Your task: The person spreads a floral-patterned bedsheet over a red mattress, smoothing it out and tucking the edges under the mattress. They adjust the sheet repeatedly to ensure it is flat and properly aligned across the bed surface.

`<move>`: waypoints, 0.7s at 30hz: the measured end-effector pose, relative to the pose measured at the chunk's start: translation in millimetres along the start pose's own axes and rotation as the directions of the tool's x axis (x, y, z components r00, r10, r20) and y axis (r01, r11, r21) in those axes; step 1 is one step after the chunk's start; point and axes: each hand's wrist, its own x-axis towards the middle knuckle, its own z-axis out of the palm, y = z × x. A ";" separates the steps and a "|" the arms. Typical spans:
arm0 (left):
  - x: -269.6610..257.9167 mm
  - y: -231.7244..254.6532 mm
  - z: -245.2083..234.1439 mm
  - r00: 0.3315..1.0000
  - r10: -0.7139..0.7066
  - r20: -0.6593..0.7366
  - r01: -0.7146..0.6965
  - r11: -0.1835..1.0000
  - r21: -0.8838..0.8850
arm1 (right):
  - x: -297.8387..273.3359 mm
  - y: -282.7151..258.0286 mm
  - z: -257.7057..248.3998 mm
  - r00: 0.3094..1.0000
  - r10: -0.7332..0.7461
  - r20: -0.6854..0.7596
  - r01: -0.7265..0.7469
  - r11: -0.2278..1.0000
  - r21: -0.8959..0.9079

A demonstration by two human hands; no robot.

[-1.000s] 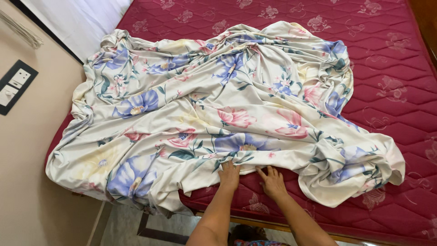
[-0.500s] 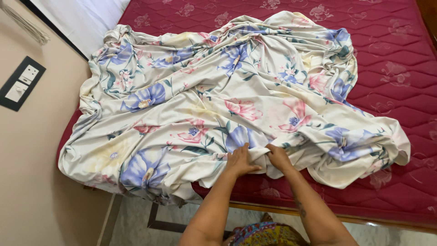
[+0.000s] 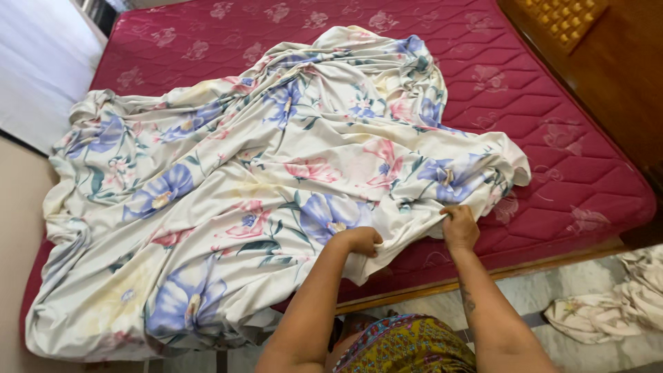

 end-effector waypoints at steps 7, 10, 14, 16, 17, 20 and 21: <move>12.4 64.7 13.3 0.955 -0.032 -0.295 -0.022 0.984 -0.179 | -10.0 13.5 8.5 0.875 0.052 0.482 -0.304 0.833 0.463; 30.1 73.2 26.4 0.941 0.009 -0.339 -0.077 0.979 -0.187 | -10.3 22.0 12.4 0.972 0.133 0.196 -0.196 0.914 0.354; 47.8 84.2 25.5 0.949 -0.164 -0.269 0.135 0.983 -0.122 | -10.2 53.8 24.3 0.923 0.358 -0.142 -0.345 0.932 0.112; 58.1 84.6 21.5 0.940 -0.137 -0.313 0.088 0.982 -0.165 | -0.4 68.3 30.1 0.832 0.550 -0.078 -0.522 0.822 0.226; 67.2 86.3 18.8 0.934 -0.119 -0.337 0.059 0.981 -0.182 | 5.5 69.3 34.0 0.785 0.615 0.081 -0.570 0.663 0.486; 99.2 90.7 13.2 0.927 -0.137 -0.349 0.051 0.968 -0.245 | 26.7 74.2 39.8 0.710 0.495 0.501 -0.654 0.198 0.730; 110.2 93.1 11.2 0.912 -0.140 -0.385 0.028 0.959 -0.282 | 29.3 73.7 40.7 0.684 0.404 0.608 -0.688 0.078 0.722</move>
